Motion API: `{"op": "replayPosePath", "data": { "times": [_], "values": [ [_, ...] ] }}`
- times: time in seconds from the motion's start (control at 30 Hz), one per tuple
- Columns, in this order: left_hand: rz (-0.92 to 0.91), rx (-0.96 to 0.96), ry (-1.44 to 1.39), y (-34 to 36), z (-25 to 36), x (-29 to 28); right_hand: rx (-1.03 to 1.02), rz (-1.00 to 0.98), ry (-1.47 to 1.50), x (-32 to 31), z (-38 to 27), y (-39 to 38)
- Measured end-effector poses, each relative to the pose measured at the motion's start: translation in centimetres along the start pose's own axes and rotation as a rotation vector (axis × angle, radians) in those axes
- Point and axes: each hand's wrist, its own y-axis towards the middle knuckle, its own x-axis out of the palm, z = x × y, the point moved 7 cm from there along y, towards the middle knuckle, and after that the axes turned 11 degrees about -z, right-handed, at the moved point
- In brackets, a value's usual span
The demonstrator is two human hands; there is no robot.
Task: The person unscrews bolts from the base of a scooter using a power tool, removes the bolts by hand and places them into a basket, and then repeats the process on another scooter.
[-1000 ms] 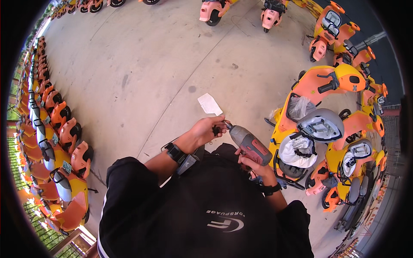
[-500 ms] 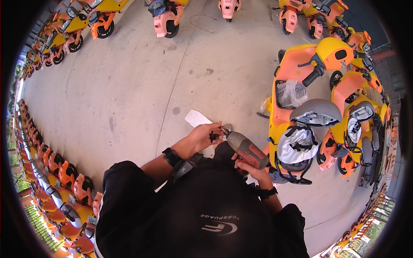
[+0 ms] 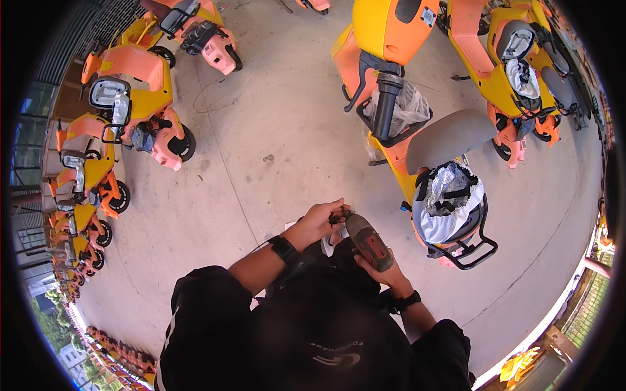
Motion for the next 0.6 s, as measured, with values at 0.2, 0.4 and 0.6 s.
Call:
{"op": "replayPosePath", "data": {
  "times": [0.2, 0.4, 0.6],
  "values": [
    [-0.041, -0.199, 0.163, 7.7, 2.3, 1.4, 0.142, 0.300, -0.204, -2.1, 2.4, 1.6],
    [-0.103, -0.469, 0.316, 14.3, 2.3, -0.8, 0.330, 0.527, -0.205, -0.3, 6.1, 5.2],
    [-0.077, -0.535, 0.437, 17.3, 3.2, -2.2, 0.488, 0.726, -0.028, 4.0, 9.6, 8.7]
  ]
}}
